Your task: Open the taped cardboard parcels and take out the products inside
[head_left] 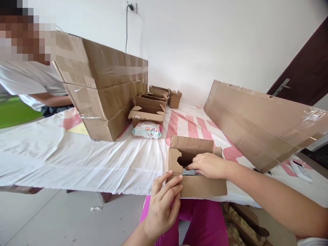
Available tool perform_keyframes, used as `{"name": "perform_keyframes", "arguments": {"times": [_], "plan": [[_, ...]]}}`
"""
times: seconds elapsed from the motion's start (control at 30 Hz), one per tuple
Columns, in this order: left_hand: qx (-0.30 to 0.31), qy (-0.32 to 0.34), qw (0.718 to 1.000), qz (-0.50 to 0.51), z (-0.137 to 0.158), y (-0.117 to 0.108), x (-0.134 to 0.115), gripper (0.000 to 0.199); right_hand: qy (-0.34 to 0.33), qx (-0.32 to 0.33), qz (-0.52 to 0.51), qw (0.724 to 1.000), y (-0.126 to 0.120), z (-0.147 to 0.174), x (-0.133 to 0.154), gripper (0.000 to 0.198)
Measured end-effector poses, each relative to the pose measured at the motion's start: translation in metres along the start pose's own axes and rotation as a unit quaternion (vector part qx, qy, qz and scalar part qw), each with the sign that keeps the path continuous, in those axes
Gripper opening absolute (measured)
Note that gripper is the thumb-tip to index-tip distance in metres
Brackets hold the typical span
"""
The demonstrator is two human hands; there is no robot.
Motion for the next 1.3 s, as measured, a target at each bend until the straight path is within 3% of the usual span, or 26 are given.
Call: {"name": "perform_keyframes", "arguments": {"times": [0.1,0.17,0.27,0.37,0.47,0.57,0.67,0.8,0.87,0.9,0.97,1.03,1.1,1.17,1.3], "plan": [[-0.008,-0.060,0.997,-0.040,-0.001,-0.002,0.004,0.031,-0.074,-0.022,-0.080,0.994,-0.009,-0.013,0.008,0.025],[0.002,-0.126,0.991,-0.045,-0.001,0.000,0.011,0.035,-0.087,-0.061,-0.095,0.990,-0.016,-0.018,0.015,0.038],[0.046,-0.171,0.984,-0.016,-0.002,0.007,0.019,0.049,-0.063,-0.131,-0.061,0.987,-0.022,-0.028,0.021,0.067],[0.065,-0.178,0.982,-0.018,-0.001,0.010,0.028,0.062,-0.032,-0.110,-0.039,0.993,-0.010,-0.043,0.023,0.078],[0.065,-0.177,0.982,-0.025,0.000,0.008,0.037,0.053,-0.022,-0.068,-0.056,0.996,0.004,-0.056,0.020,0.073],[0.082,-0.165,0.982,-0.035,-0.001,0.005,0.041,0.036,-0.036,-0.092,-0.055,0.994,0.005,-0.055,0.014,0.074],[0.084,-0.142,0.985,-0.056,-0.001,0.001,0.040,0.026,-0.047,-0.146,-0.019,0.988,0.001,-0.040,-0.003,0.068],[0.069,-0.095,0.989,-0.087,0.004,-0.003,0.030,0.018,-0.003,-0.282,0.065,0.957,-0.005,-0.002,-0.031,0.035],[0.059,-0.081,0.989,-0.106,0.011,-0.004,0.024,0.014,-0.034,-0.312,0.095,0.945,-0.003,0.012,-0.026,0.021],[0.053,-0.077,0.989,-0.115,0.014,-0.004,0.021,0.013,-0.068,-0.290,0.101,0.949,0.002,0.015,-0.018,0.017],[0.042,-0.070,0.988,-0.129,0.021,-0.005,0.016,0.011,-0.111,-0.180,0.093,0.973,0.018,0.011,-0.001,0.021],[0.033,-0.063,0.987,-0.141,0.027,-0.006,0.011,0.010,-0.064,-0.049,0.065,0.995,0.035,0.003,0.007,0.044],[0.031,-0.060,0.987,-0.146,0.031,-0.006,0.007,0.010,0.030,0.047,0.033,0.998,0.050,-0.002,0.008,0.071],[0.034,-0.059,0.987,-0.146,0.033,-0.007,0.005,0.010,0.095,0.100,0.018,0.990,0.059,-0.004,0.007,0.080],[0.030,-0.061,0.986,-0.151,0.030,-0.008,0.002,0.011,0.104,0.118,0.035,0.987,0.062,-0.004,0.011,0.057]]}}
Point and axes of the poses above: each hand's wrist, its own z-axis away from the middle knuckle, its own y-axis out of the palm, x = y × z, the point moved 6 cm from there along -z, towards the middle knuckle, and after that the axes turned 2 degrees about y, right-handed, at the moved point
